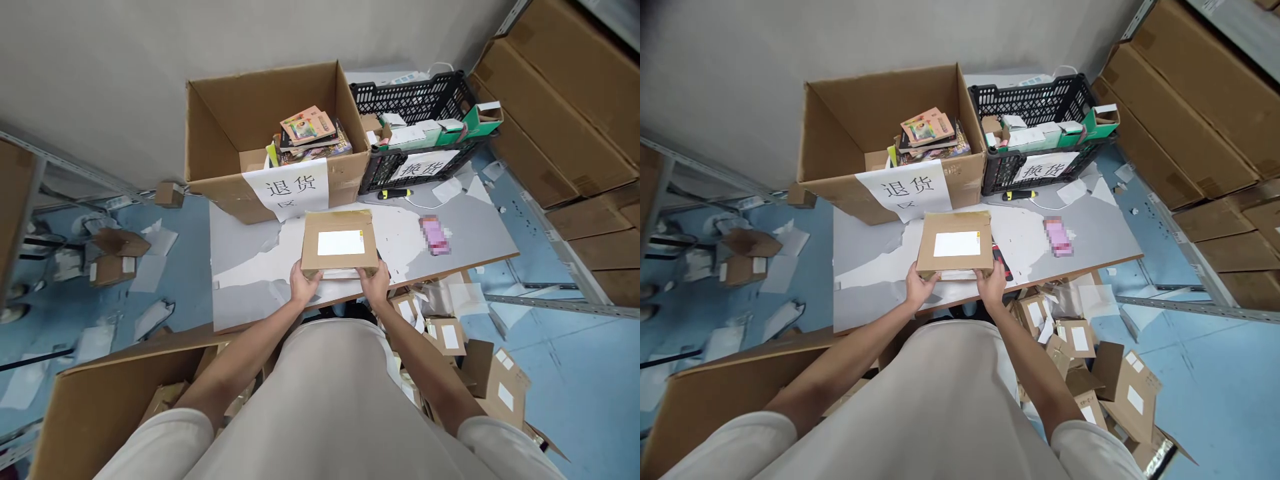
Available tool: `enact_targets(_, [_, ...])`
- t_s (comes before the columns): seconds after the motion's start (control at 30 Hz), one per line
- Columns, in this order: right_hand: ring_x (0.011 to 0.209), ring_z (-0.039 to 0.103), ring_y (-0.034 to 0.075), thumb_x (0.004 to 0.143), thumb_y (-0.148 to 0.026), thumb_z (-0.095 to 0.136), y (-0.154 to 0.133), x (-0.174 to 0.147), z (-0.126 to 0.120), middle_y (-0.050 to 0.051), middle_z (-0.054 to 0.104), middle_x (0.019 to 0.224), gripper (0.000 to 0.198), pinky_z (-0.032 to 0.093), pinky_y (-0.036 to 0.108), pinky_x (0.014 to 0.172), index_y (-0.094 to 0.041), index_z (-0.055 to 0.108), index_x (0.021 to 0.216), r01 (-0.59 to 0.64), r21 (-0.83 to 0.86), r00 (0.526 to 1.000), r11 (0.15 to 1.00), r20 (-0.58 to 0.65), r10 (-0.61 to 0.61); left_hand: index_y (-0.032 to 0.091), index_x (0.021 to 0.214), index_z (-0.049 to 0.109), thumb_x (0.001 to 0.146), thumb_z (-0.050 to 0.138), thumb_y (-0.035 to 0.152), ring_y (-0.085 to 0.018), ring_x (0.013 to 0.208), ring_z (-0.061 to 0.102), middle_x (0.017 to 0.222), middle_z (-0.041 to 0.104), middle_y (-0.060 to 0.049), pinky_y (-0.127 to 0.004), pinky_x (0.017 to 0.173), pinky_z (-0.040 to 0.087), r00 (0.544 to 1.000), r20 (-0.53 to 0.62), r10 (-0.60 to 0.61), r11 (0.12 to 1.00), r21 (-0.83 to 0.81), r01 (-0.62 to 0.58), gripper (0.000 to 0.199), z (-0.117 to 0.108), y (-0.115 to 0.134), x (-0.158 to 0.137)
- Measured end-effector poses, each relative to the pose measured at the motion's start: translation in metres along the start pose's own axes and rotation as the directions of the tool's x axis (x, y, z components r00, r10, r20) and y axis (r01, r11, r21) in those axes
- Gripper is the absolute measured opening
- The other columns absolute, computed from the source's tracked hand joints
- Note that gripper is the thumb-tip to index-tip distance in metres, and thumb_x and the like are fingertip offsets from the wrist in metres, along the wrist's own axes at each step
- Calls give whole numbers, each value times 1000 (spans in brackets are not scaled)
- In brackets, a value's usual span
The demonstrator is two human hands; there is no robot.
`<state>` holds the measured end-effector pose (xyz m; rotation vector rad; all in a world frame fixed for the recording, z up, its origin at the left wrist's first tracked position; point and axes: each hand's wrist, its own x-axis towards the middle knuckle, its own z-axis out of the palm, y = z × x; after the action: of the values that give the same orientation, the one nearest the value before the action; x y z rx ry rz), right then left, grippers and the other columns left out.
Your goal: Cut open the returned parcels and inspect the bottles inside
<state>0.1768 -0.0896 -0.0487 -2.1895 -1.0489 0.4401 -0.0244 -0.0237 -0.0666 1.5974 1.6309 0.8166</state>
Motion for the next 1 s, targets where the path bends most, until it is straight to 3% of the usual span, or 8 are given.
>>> enact_targets(0.3, [88, 61, 27, 64, -67, 63, -16, 16, -24, 11, 66, 91, 59, 45, 35, 76, -17, 55, 95, -55, -162, 994, 985, 86, 70, 19, 110, 54, 60, 78, 38, -22, 100, 55, 99, 50, -5, -38, 89, 46, 999, -11, 53, 998, 21, -53, 59, -11, 23, 3])
enact_targets(0.47, [85, 64, 28, 69, -68, 59, -36, 24, -19, 13, 69, 87, 57, 45, 34, 74, -16, 59, 94, -44, -252, 991, 967, 109, 73, 18, 102, 54, 64, 73, 24, -21, 98, 55, 93, 50, -4, -38, 89, 46, 999, -37, -20, 1000, -16, 19, 43, -5, 22, 3])
enact_targets(0.57, [87, 64, 29, 72, -69, 55, -46, 31, -21, 13, 68, 89, 59, 46, 35, 75, -15, 59, 97, 5, -338, 986, 941, 160, 53, 19, 97, 54, 66, 66, 17, -20, 94, 55, 90, 51, -3, -37, 87, 46, 995, -76, -58, 998, -9, 57, 33, -9, 16, 5])
enact_targets(0.7, [91, 64, 31, 68, -73, 57, -48, 32, -34, 16, 64, 103, 78, 47, 39, 75, -14, 51, 118, 107, -440, 965, 891, 261, 13, 20, 96, 56, 69, 60, 17, -21, 92, 56, 90, 52, -4, -38, 86, 47, 999, -46, -29, 998, 47, 31, 27, -20, 15, 8])
enact_targets(0.83, [105, 58, 35, 73, -68, 56, -47, 32, -44, 24, 50, 126, 89, 50, 43, 76, -11, 35, 137, 260, -485, 961, 835, 211, -177, 19, 105, 57, 73, 58, 21, -22, 96, 55, 93, 51, -5, -38, 88, 46, 999, -35, 6, 1000, 20, -5, 32, -23, 20, 8])
enact_targets(0.9, [122, 45, 39, 78, -62, 55, -48, 36, -48, 24, 41, 137, 81, 46, 49, 88, -12, 35, 139, 435, -487, 900, 757, 200, -388, 19, 110, 56, 75, 57, 22, -22, 97, 55, 94, 51, -5, -37, 88, 46, 998, -51, 31, 999, -6, -31, 35, -22, 25, 7])
enact_targets(1.0, [133, 33, 36, 87, -48, 50, -47, 45, -59, 18, 43, 141, 59, 35, 53, 103, -16, 43, 137, 734, -431, 666, 525, 305, -680, 19, 114, 54, 75, 56, 20, -22, 100, 52, 97, 50, -6, -36, 91, 45, 992, -71, 105, 993, -41, -109, 39, -25, 41, 7])
